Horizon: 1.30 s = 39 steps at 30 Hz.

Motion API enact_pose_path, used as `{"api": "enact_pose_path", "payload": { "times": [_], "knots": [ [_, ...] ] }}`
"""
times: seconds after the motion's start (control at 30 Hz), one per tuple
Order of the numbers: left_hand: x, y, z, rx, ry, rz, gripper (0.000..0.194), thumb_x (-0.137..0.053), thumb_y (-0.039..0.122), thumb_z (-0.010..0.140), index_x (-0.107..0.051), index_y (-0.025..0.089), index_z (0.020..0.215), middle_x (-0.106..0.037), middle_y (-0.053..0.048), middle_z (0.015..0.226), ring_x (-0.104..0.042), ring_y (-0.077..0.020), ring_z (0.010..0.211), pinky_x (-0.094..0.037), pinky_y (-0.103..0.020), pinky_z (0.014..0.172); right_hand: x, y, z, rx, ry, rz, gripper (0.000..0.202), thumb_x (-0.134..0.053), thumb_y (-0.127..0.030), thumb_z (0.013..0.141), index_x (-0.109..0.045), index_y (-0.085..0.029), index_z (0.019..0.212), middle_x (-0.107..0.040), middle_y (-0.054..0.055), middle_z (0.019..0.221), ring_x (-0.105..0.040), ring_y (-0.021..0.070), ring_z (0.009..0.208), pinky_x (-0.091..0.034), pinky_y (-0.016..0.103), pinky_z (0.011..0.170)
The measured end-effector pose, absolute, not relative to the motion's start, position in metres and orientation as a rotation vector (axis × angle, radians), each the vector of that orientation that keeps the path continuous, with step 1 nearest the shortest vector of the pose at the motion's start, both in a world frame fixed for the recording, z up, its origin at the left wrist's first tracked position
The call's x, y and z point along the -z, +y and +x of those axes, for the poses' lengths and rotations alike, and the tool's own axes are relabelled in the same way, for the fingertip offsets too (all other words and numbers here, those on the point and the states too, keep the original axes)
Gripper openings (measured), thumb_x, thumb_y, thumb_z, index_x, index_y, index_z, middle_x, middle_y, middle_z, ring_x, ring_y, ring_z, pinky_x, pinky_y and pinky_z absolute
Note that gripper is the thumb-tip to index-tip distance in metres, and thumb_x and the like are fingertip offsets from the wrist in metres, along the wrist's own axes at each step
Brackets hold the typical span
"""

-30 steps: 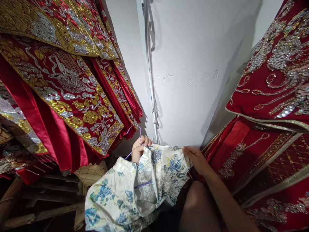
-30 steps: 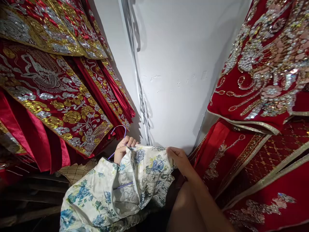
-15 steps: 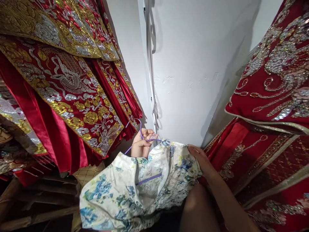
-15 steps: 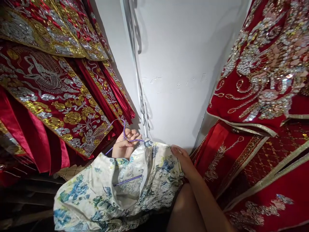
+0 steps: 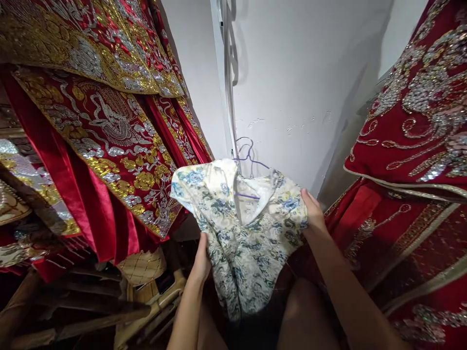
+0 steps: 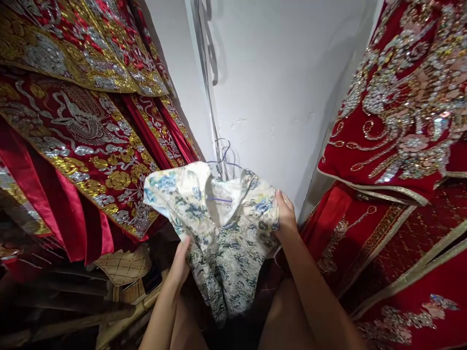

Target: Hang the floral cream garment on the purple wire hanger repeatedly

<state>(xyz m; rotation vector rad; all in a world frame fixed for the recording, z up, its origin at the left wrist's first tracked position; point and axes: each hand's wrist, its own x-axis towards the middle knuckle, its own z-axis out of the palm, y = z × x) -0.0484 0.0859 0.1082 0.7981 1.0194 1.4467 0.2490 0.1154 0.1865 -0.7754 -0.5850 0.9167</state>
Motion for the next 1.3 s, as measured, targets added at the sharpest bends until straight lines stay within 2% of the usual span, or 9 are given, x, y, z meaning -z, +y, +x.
{"api": "enact_pose_path", "payload": {
  "times": [0.17,0.37,0.43,0.57,0.67,0.83,1.0,1.2,1.3],
  "knots": [
    [-0.071,0.058,-0.042,-1.429,1.255,0.839,0.061,-0.088,0.045,0.060,-0.071,0.016,0.111,-0.072,-0.013,0.119,-0.056,-0.0350,0.129,-0.034,-0.049,0.117,-0.158,0.110,0.238,-1.004,-0.554,-0.958,0.046,-0.075,-0.061,0.073,-0.067,-0.024,0.100,-0.076,0.006,0.093,-0.072,0.0289,0.092,-0.059,0.037,0.070],
    [-0.053,0.030,-0.028,-1.292,1.211,0.804,0.063,-0.085,0.045,0.067,-0.069,0.015,0.119,-0.071,-0.015,0.122,-0.060,-0.0332,0.125,-0.042,-0.044,0.111,-0.075,0.065,0.232,-0.549,-0.498,-1.183,0.047,-0.073,-0.054,0.074,-0.059,-0.024,0.107,-0.066,0.006,0.112,-0.063,0.0233,0.101,-0.052,0.033,0.078],
    [-0.052,0.028,-0.019,-1.304,1.208,0.834,0.065,-0.085,0.045,0.067,-0.067,0.015,0.122,-0.070,-0.014,0.125,-0.059,-0.0326,0.126,-0.040,-0.043,0.112,-0.050,0.043,0.213,-0.432,-0.432,-1.261,0.040,-0.069,-0.055,0.077,-0.056,-0.025,0.100,-0.064,0.004,0.099,-0.061,0.0214,0.092,-0.049,0.032,0.075],
    [-0.051,0.029,-0.004,-1.291,1.185,0.918,0.068,-0.082,0.045,0.070,-0.064,0.015,0.129,-0.069,-0.015,0.125,-0.059,-0.0328,0.125,-0.040,-0.044,0.112,-0.034,0.017,0.169,-1.152,-1.001,-1.266,0.042,-0.054,-0.064,0.089,-0.055,-0.024,0.075,-0.057,0.000,0.060,-0.054,0.0186,0.056,-0.042,0.031,0.055],
    [-0.050,0.029,-0.002,-1.276,1.178,0.967,0.070,-0.082,0.045,0.070,-0.063,0.015,0.130,-0.069,-0.015,0.124,-0.060,-0.0334,0.123,-0.042,-0.045,0.110,-0.044,0.020,0.154,-1.402,-1.272,-1.184,0.048,-0.051,-0.067,0.090,-0.051,-0.022,0.072,-0.054,-0.003,0.056,-0.048,0.0143,0.051,-0.037,0.028,0.052],
    [-0.048,0.019,-0.005,-1.263,1.262,1.027,0.068,-0.080,0.046,0.071,-0.059,0.015,0.128,-0.066,-0.016,0.125,-0.059,-0.0349,0.123,-0.044,-0.046,0.108,-0.060,0.032,0.161,-1.309,-1.340,-1.190,0.054,-0.054,-0.065,0.089,-0.047,-0.021,0.060,-0.044,-0.004,0.051,-0.040,0.0119,0.050,-0.030,0.026,0.049],
    [-0.043,0.002,0.006,-1.911,1.704,1.272,0.056,-0.075,0.035,0.078,-0.049,0.025,0.127,-0.048,-0.013,0.141,-0.047,-0.0304,0.132,-0.036,-0.044,0.112,-0.065,0.023,0.166,-1.300,-1.239,-1.173,0.049,-0.058,-0.059,0.089,-0.054,-0.021,0.060,-0.051,-0.002,0.047,-0.047,0.0139,0.048,-0.037,0.027,0.052],
    [-0.039,0.012,0.028,-1.255,1.340,1.755,0.009,-0.053,0.028,0.094,-0.058,0.022,0.098,-0.062,-0.007,0.095,-0.060,-0.0239,0.094,-0.047,-0.035,0.086,-0.068,0.016,0.160,-1.429,-1.239,-1.081,0.043,-0.061,-0.056,0.089,-0.061,-0.020,0.065,-0.058,-0.001,0.049,-0.048,0.0119,0.044,-0.036,0.025,0.049],
    [-0.039,0.021,0.033,-1.106,1.327,1.829,0.020,-0.041,0.028,0.098,-0.048,0.022,0.081,-0.055,-0.003,0.077,-0.056,-0.0208,0.076,-0.043,-0.030,0.072,-0.079,0.025,0.167,-1.536,-1.212,-1.118,0.043,-0.063,-0.059,0.084,-0.065,-0.018,0.069,-0.063,0.000,0.048,-0.038,0.0092,0.033,-0.026,0.025,0.038]
  ]
}}
